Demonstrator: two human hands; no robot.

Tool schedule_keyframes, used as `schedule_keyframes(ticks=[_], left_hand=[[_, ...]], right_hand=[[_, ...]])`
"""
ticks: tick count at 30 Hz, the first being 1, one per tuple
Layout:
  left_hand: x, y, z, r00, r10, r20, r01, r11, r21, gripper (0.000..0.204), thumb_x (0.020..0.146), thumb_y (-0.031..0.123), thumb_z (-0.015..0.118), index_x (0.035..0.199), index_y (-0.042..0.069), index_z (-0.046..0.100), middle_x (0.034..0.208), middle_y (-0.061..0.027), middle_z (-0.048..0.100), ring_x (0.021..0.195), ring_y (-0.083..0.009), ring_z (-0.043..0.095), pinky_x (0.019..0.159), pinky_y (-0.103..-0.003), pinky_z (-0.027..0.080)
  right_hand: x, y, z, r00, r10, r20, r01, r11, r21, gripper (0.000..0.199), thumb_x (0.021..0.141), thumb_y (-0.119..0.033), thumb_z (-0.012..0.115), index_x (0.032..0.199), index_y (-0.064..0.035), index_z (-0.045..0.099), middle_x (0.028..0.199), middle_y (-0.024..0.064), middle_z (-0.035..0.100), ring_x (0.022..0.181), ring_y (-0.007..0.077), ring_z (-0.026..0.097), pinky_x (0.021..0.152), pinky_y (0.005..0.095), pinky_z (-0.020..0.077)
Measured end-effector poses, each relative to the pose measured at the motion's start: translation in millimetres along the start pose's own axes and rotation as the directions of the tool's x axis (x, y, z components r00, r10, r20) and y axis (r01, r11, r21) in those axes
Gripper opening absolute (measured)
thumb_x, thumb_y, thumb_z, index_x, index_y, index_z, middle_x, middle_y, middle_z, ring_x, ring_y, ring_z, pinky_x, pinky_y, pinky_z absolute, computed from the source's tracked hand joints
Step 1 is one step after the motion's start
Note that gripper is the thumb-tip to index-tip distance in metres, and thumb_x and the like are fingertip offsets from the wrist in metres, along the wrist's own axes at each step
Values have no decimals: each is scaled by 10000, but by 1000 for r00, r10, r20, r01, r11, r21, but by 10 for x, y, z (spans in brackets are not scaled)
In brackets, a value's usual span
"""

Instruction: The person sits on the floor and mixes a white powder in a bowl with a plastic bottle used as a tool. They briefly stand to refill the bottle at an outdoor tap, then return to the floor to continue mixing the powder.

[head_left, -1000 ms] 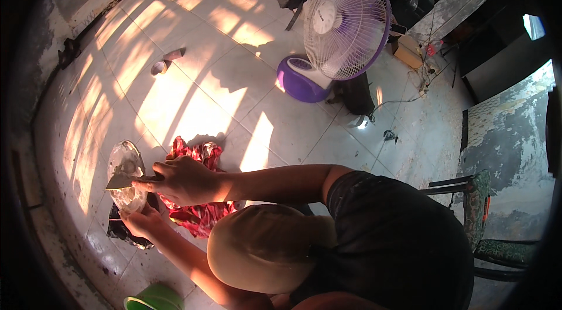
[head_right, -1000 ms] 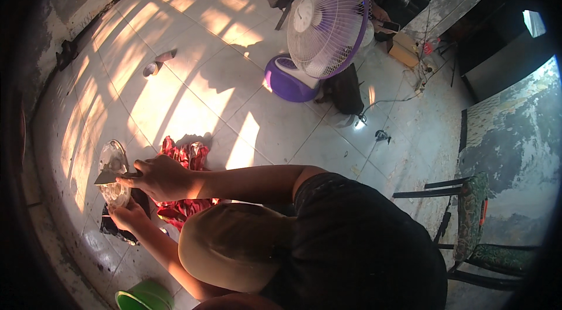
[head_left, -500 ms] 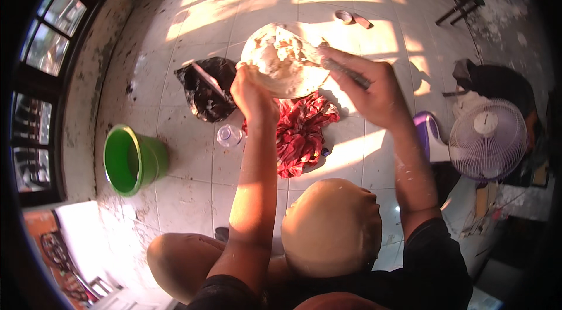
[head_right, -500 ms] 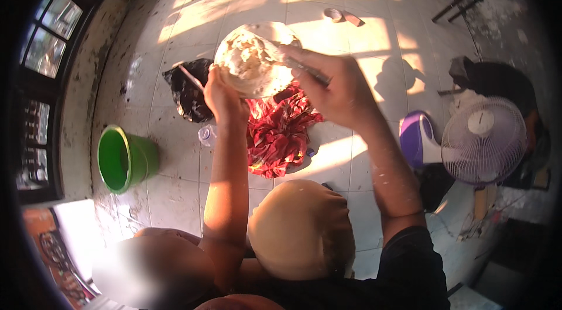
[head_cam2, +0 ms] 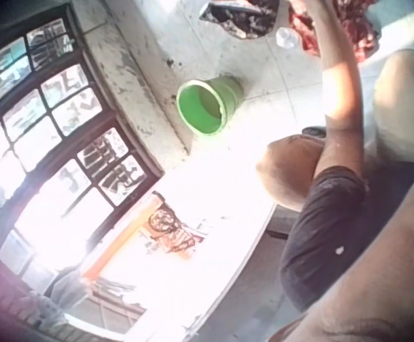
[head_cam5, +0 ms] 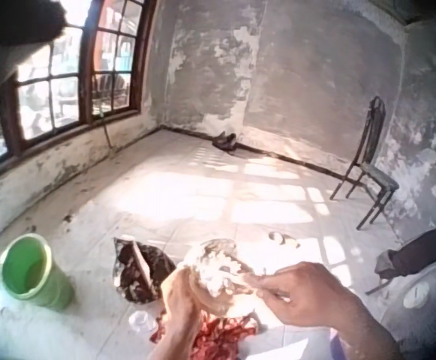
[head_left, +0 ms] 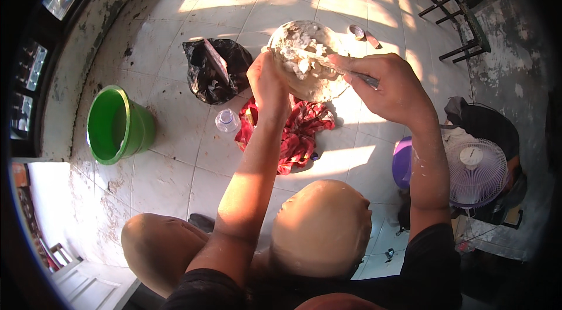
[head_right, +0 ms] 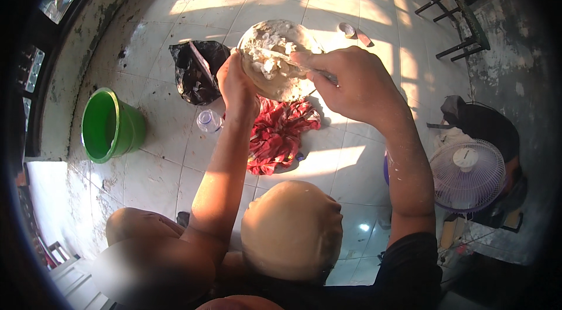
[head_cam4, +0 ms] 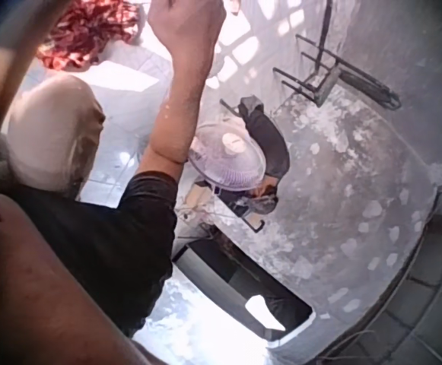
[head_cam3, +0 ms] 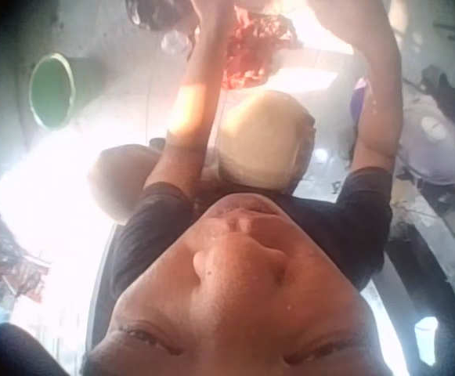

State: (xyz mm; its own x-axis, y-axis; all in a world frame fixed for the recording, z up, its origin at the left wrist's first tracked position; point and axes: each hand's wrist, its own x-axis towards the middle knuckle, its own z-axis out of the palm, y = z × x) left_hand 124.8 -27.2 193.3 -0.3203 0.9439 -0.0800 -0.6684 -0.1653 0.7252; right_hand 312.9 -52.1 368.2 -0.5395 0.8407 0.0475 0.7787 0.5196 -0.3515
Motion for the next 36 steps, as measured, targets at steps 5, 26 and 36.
schedule_keyframes(ticks=[5,26,36], left_hand=[[25,83,-71,999,-40,-24,39,999,-33,394,1113,204,423,1081,-68,706,1014,-96,748,876,-130,671,805,-293,544],[-27,304,227,977,-109,-185,99,993,-64,351,1076,185,430,968,-25,690,932,-74,721,815,-117,643,759,-301,538],[10,357,248,971,-166,-172,161,986,-45,379,1126,164,387,1213,-120,623,1142,-210,711,979,-281,739,886,-427,638]], right_hand=[[154,-203,-107,978,90,188,-36,962,-272,359,981,-78,688,1337,-64,732,1108,181,781,942,191,754,1044,400,560],[-321,-350,429,967,-29,-251,-19,982,-186,551,922,-47,712,1436,-242,680,879,100,581,779,295,654,681,445,535],[-721,-238,1389,856,43,-515,-127,983,-130,680,883,35,708,1504,-235,644,977,106,571,725,246,640,615,367,547]])
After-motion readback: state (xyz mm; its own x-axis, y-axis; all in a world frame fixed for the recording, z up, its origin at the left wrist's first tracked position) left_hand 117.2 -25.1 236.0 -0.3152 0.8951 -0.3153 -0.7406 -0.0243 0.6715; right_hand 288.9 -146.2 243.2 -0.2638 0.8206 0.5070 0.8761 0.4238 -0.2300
